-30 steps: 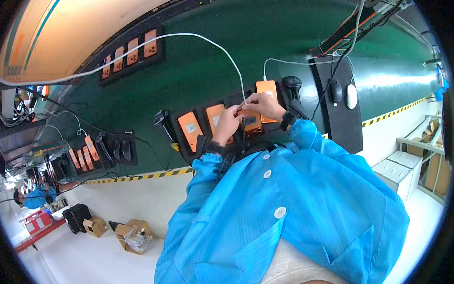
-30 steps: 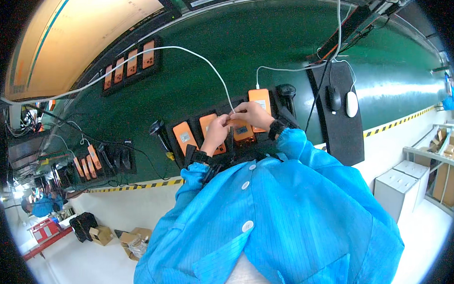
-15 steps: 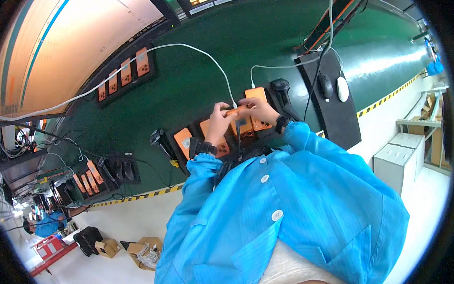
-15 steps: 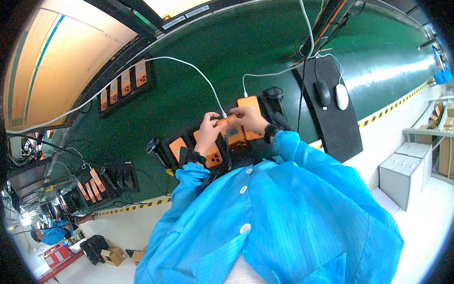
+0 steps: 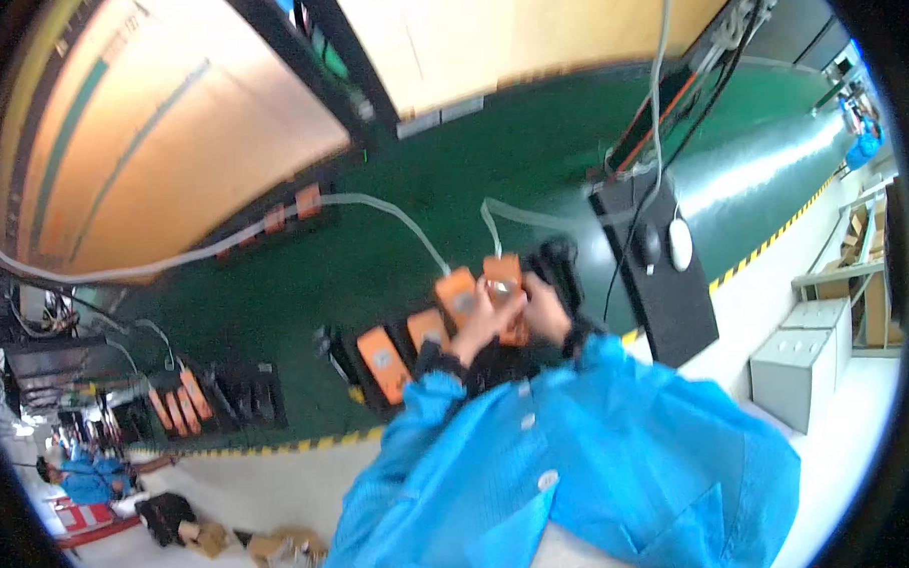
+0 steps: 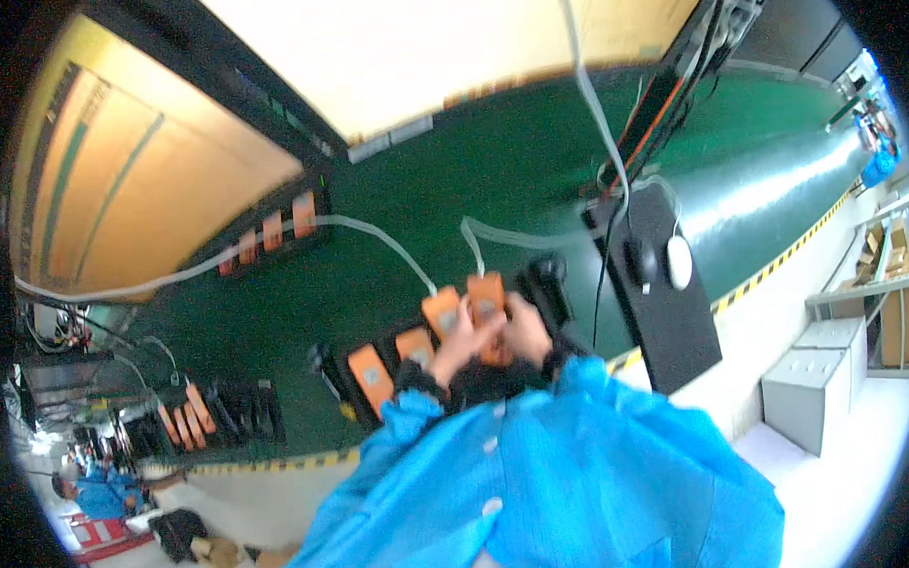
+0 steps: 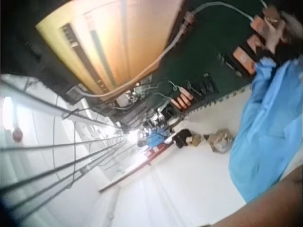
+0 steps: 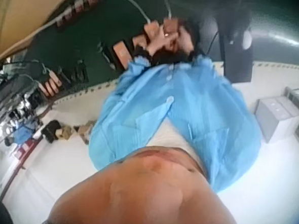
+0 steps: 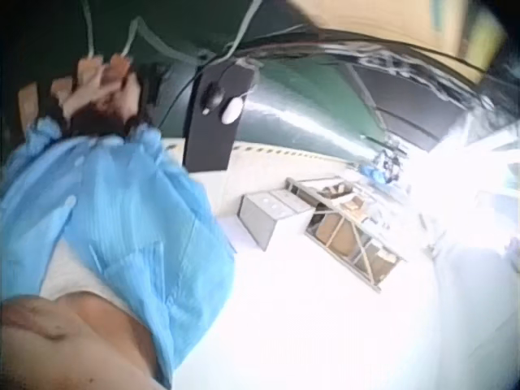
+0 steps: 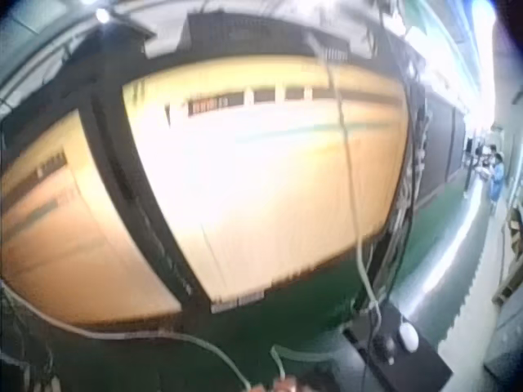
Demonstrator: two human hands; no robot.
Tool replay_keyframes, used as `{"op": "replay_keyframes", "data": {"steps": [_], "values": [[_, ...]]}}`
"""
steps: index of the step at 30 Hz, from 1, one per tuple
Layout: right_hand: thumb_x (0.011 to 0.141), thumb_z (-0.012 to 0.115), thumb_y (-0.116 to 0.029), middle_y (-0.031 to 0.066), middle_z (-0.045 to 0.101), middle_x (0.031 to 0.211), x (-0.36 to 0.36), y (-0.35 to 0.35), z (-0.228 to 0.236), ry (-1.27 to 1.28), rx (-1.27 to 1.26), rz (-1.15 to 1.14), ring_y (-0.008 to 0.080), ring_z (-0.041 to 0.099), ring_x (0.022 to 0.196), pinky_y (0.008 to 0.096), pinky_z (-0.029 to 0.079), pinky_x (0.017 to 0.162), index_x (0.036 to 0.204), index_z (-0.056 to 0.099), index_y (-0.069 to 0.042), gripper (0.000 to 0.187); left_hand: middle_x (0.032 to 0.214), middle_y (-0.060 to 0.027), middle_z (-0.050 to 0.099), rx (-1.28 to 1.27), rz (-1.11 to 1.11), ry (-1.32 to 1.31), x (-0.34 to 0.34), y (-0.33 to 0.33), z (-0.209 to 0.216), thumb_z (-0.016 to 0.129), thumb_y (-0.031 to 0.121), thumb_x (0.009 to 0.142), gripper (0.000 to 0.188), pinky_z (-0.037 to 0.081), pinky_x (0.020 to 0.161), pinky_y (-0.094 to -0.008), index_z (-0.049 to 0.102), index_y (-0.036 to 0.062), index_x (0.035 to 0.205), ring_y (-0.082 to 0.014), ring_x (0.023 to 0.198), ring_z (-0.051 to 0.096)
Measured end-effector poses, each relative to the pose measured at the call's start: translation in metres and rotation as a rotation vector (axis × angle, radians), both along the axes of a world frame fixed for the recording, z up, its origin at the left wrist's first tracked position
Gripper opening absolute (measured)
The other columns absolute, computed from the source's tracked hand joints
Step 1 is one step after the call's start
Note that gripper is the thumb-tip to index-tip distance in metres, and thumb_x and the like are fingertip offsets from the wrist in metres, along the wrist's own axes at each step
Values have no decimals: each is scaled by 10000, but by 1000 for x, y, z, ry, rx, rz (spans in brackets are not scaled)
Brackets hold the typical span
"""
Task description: The person is scanning barcode/QR codes on handheld electronic devices and verifying them using software on a computer monitor.
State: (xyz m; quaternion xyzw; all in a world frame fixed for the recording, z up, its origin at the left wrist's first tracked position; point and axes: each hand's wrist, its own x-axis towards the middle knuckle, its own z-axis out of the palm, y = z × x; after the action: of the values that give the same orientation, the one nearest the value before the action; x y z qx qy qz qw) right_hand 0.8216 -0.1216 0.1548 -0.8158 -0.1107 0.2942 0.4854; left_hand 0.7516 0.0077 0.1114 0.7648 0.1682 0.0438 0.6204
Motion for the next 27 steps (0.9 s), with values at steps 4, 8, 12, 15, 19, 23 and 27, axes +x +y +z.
{"op": "replay_keyframes", "data": {"steps": [4, 8, 12, 15, 19, 23, 27], "values": [[910, 569, -176, 169, 597, 1113, -3, -24, 19, 565, 521, 300, 232, 591, 1017, 318, 501, 801, 1221, 520, 23, 372, 1082, -98, 558, -578, -180, 430, 3, 22, 41, 698, 305, 822, 684, 452, 819, -318, 369, 33, 1357, -187, 984, 536], [948, 523, -210, 98, 587, 1092, 12, -21, 38, -117, 351, 97, 171, 585, 940, 277, 490, 772, 1223, 527, 26, 362, 1080, -136, 570, -231, -321, 251, -8, 19, 52, 666, 152, 764, 671, 447, 860, -344, 371, 38, 1356, -245, 1013, 551], [939, 503, -135, 79, 596, 822, 36, -16, 61, -366, 562, 33, 176, 583, 735, 289, 471, 687, 866, 618, -1, 191, 1244, -263, 494, 338, -324, -7, -22, 36, 84, 601, 106, 714, 650, 388, 990, -405, 397, 11, 1324, -394, 1181, 473], [971, 476, -225, 23, 594, 768, 65, -34, 89, -213, 714, -421, 92, 546, 694, 240, 441, 647, 860, 623, -2, 289, 1245, -219, 515, 407, -247, 135, -53, 67, 112, 623, 127, 726, 651, 381, 997, -372, 397, 4, 1324, -330, 1190, 487], [907, 531, -187, 163, 609, 988, 72, -43, 35, -655, -3, -270, 298, 579, 913, 358, 452, 832, 1048, 599, 52, 285, 1198, -174, 560, 189, 16, 353, -94, 86, 100, 650, 213, 797, 656, 401, 955, -344, 374, -30, 1340, -274, 1127, 533], [831, 564, -195, 283, 569, 1075, 35, -48, -3, -366, -357, 20, 425, 568, 942, 439, 477, 823, 953, 637, 33, 268, 1221, -149, 528, -30, 239, 420, -119, 84, 87, 636, 350, 840, 731, 395, 939, -334, 321, -62, 1356, -248, 1111, 511], [859, 613, -309, 234, 601, 1109, -29, -35, 11, 201, -28, 525, 323, 583, 1043, 371, 460, 884, 1141, 584, 19, 434, 1237, -145, 486, -162, 263, 348, -122, 65, 58, 584, 418, 885, 703, 357, 977, -327, 322, -53, 1337, -235, 1151, 459]]}}
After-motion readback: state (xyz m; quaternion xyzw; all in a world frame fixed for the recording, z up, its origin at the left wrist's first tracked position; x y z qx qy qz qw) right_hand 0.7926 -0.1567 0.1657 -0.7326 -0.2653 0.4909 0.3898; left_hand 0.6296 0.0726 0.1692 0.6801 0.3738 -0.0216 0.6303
